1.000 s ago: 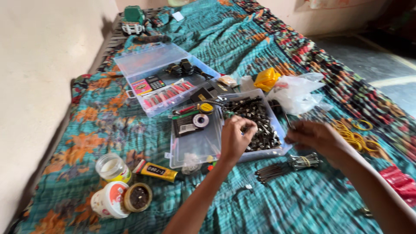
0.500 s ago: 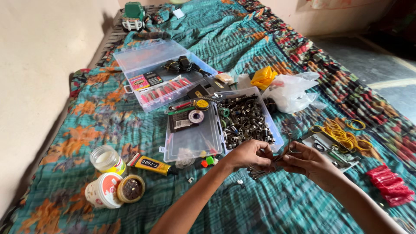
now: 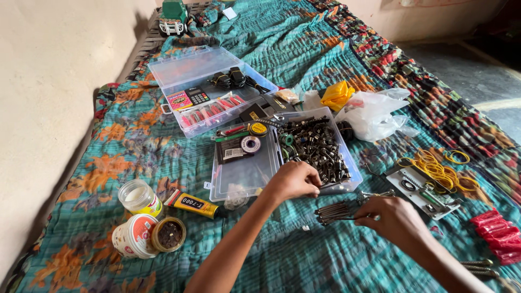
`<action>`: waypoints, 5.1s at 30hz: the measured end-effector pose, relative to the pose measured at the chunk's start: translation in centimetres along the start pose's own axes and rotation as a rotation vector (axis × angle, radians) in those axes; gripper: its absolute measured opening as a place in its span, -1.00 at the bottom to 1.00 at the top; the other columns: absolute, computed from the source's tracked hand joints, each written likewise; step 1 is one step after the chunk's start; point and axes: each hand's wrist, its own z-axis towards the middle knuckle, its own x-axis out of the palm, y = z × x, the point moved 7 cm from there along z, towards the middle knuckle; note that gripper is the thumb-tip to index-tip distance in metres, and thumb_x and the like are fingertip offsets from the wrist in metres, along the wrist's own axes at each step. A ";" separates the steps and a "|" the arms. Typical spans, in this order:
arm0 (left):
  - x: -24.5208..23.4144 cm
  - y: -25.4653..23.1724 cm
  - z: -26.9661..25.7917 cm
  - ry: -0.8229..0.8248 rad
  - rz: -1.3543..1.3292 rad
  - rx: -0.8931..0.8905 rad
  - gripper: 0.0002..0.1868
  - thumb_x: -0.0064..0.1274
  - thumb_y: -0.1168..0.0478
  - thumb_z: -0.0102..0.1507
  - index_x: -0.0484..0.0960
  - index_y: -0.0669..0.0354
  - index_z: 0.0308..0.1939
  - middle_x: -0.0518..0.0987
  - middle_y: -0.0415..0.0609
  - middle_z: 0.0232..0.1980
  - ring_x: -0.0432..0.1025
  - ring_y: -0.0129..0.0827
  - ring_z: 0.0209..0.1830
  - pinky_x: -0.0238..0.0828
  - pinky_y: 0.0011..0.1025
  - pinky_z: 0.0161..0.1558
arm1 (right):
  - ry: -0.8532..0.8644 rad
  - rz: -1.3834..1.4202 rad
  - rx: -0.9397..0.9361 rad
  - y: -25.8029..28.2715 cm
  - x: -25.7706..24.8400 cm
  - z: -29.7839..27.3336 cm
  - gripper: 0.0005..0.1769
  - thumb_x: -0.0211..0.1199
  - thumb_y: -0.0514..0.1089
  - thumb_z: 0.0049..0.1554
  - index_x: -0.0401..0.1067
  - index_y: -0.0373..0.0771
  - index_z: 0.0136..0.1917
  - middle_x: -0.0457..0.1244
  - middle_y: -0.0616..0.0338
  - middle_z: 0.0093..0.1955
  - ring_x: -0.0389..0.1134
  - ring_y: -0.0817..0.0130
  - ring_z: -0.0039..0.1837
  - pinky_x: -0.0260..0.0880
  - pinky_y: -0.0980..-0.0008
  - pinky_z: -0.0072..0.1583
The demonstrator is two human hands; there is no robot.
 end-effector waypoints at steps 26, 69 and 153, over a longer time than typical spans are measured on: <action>6.6 -1.9 -0.6 0.090 0.295 -0.048 -0.65 0.45 0.17 -0.11 0.82 -0.08 -0.23 0.73 -0.01 -0.22 0.62 -0.13 -0.17 0.55 -0.21 -0.02 | -0.085 0.148 -0.157 -1.2 2.4 1.4 -0.54 0.51 -0.21 -0.16 0.47 -0.13 0.03 0.45 0.19 -0.15 0.55 0.26 -0.09 0.56 0.29 -0.06; -3.0 2.6 0.1 -0.741 0.123 0.081 -0.68 0.03 0.60 0.19 0.67 0.26 -0.06 0.63 0.10 -0.08 0.55 -0.22 -0.24 0.56 -0.38 -0.29 | -0.452 -0.006 -0.344 2.4 -3.1 6.3 -0.75 0.23 -0.23 0.12 0.53 -0.18 0.09 0.37 0.06 0.00 0.47 0.09 -0.13 0.51 0.21 -0.13; -2.1 2.2 0.0 -0.678 0.229 0.049 -0.57 0.11 0.58 0.14 0.54 0.42 0.11 0.51 0.27 0.14 0.44 0.02 0.16 0.46 -0.20 0.18 | -0.271 -0.076 -0.145 0.7 -0.9 19.0 -0.81 0.42 -0.05 0.05 0.67 -0.16 -0.10 0.46 0.09 -0.18 0.50 0.16 -0.23 0.52 0.17 -0.09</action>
